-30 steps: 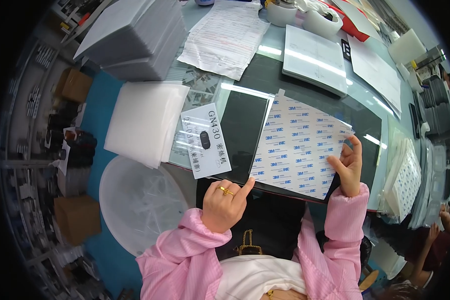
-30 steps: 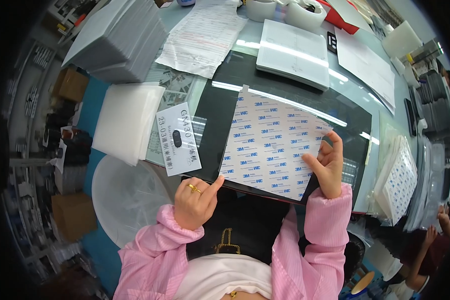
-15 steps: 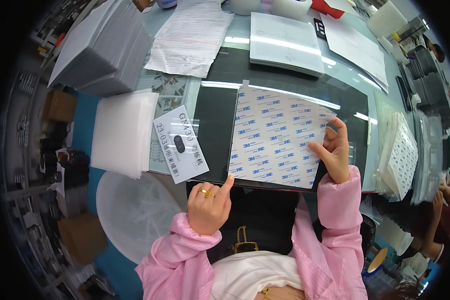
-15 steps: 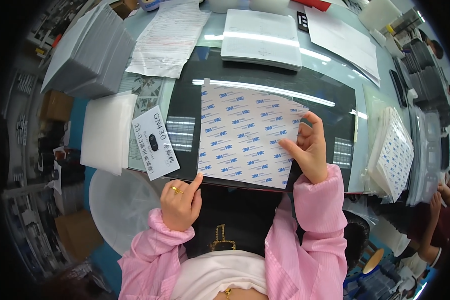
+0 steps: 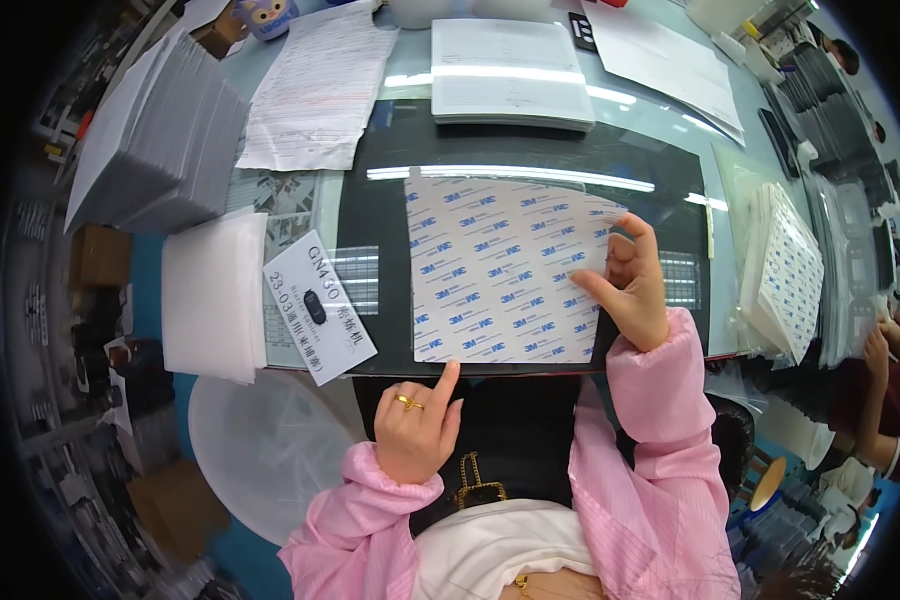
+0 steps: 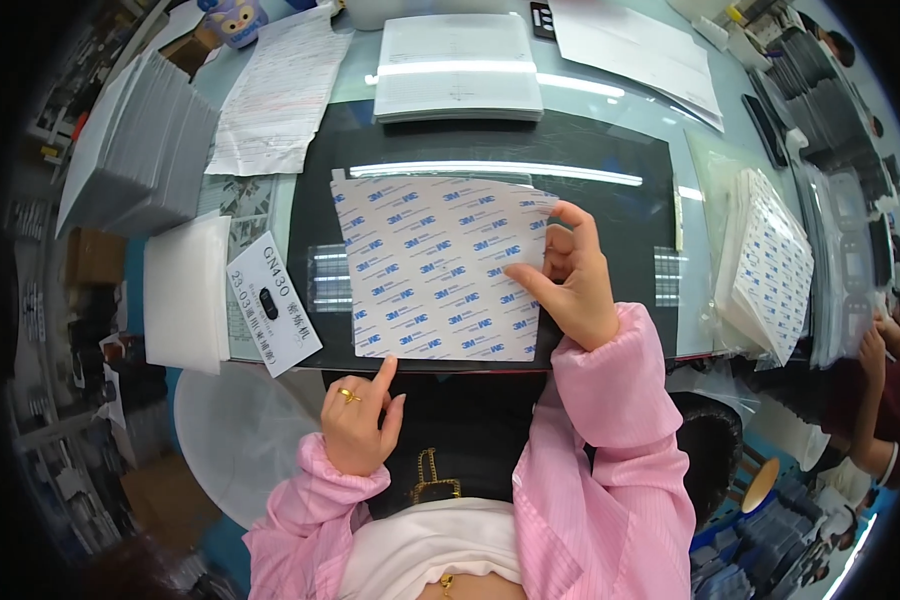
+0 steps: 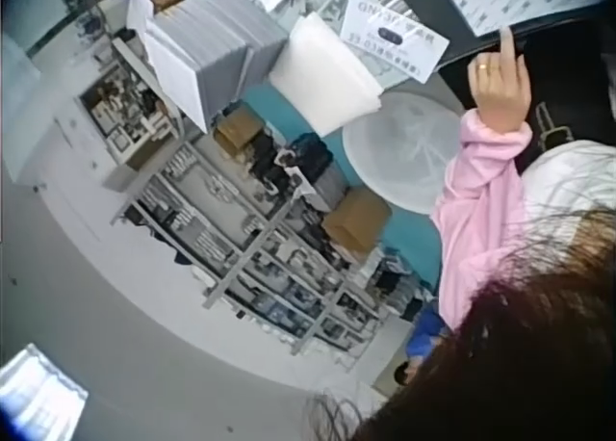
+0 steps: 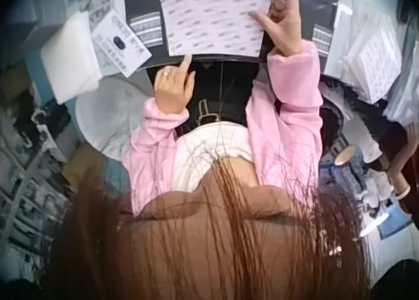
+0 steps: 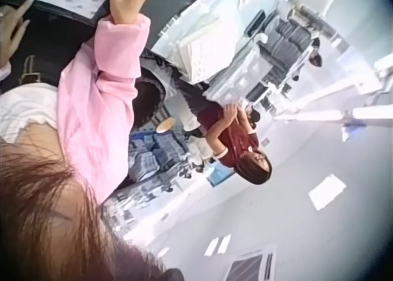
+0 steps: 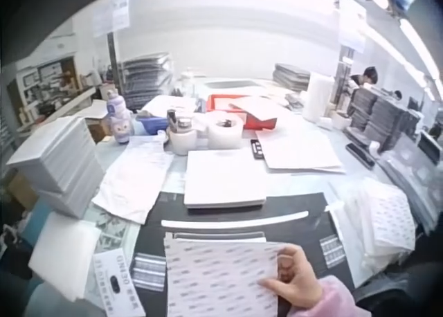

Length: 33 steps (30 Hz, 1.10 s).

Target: Applying adhesive stickers to flat panels and placing them into a shipping box.

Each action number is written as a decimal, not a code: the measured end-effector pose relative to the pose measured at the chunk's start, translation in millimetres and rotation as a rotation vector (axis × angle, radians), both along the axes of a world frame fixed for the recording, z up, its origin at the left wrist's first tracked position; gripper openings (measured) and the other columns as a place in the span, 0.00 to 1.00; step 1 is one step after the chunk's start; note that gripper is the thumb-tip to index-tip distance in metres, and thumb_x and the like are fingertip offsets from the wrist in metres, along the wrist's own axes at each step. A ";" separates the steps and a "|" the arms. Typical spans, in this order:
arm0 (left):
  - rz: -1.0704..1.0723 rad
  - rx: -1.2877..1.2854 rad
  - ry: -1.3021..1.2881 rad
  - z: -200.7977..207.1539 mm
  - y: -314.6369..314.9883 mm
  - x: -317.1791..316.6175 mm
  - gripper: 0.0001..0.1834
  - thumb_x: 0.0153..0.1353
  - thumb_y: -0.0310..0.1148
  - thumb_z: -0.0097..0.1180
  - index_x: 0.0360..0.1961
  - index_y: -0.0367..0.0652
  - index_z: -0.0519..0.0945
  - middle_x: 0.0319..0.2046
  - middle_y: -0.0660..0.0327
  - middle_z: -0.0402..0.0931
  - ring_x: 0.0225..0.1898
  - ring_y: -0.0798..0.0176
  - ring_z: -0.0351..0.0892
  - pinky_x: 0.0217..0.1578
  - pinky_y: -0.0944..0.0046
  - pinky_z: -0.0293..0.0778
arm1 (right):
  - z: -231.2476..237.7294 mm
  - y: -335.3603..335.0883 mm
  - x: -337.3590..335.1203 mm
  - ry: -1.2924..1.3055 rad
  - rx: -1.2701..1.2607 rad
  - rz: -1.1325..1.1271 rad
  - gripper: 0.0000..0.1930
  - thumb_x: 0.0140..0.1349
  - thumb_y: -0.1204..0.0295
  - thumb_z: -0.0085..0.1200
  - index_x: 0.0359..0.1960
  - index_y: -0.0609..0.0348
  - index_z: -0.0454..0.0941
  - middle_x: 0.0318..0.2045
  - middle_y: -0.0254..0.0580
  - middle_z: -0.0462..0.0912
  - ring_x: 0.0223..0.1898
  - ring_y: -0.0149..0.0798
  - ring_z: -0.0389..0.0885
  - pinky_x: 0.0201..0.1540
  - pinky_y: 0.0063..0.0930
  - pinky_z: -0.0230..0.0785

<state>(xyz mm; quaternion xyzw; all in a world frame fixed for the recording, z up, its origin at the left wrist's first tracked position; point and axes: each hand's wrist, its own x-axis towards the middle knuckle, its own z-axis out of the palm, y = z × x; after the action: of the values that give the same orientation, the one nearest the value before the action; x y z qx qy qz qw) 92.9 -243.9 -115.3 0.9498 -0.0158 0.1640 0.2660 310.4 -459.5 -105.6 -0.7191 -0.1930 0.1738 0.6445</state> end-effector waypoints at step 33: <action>-0.288 0.139 0.133 2.7 -79.3 44.1 0.38 0.51 0.32 0.63 0.67 0.43 0.71 0.15 0.67 0.63 0.20 0.67 0.69 0.25 0.67 0.68 | 0.4 -5.2 0.0 -0.194 -0.152 -0.049 0.36 0.53 0.83 0.67 0.61 0.58 0.59 0.31 0.38 0.79 0.30 0.24 0.81 0.32 0.17 0.76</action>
<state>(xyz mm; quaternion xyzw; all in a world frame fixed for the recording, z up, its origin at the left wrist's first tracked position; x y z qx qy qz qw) 137.0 -323.3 -112.7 0.9626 -0.1452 0.0593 0.2207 310.4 -464.7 -105.2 -0.7838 -0.2230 0.1017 0.5706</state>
